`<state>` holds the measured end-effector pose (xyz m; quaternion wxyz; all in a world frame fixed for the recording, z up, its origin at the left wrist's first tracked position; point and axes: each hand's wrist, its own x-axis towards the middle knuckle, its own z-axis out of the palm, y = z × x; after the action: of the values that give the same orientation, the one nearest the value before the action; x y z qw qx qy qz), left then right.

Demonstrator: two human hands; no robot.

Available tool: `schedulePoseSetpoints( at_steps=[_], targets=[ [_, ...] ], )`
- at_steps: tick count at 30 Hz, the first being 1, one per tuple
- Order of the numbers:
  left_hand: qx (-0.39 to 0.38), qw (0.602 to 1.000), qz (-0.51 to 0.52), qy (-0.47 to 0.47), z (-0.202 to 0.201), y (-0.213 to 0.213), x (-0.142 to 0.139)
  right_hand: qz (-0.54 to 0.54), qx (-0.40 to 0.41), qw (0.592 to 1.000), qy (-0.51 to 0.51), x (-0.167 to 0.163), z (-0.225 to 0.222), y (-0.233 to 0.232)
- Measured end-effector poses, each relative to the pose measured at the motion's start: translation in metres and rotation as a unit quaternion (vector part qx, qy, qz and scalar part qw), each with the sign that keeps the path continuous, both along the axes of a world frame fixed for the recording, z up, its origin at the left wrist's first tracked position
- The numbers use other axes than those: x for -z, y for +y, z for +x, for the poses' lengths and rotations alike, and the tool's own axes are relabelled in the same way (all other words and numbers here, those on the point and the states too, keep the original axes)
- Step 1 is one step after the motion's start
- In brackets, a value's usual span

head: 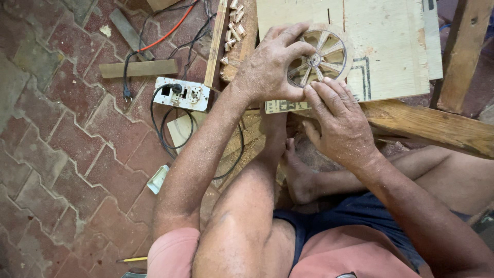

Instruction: The person sits on the floor and assembles a small spoked wooden wheel, pressing the spokes into the hub and rim by hand and rotating the wheel to seat each joint. They turn the wheel over, fit it against a plywood board, and press the components together to tighten the assembly.

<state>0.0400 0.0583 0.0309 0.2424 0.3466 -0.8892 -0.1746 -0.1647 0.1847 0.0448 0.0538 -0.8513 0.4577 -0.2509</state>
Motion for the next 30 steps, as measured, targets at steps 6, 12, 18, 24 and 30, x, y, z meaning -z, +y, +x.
schedulePoseSetpoints(
  at_steps=[6,12,18,24,30],
  targets=[
    [-0.009,1.000,0.002,-0.002,0.000,0.001,0.001,0.005,0.001,1.000,-0.003,0.000,0.001,-0.001],
    [0.015,1.000,-0.004,-0.014,-0.001,-0.007,0.001,-0.007,0.003,1.000,0.000,0.001,-0.001,-0.001],
    [0.054,0.998,-0.007,-0.023,0.003,-0.020,0.001,-0.015,0.005,1.000,0.021,0.002,0.004,0.000],
    [0.069,0.997,0.003,-0.017,0.008,-0.025,0.003,-0.013,0.003,1.000,0.021,0.004,0.005,-0.002],
    [0.089,0.996,-0.001,-0.009,0.009,-0.030,0.002,-0.014,-0.002,1.000,0.023,0.004,0.006,-0.002]
  ],
)
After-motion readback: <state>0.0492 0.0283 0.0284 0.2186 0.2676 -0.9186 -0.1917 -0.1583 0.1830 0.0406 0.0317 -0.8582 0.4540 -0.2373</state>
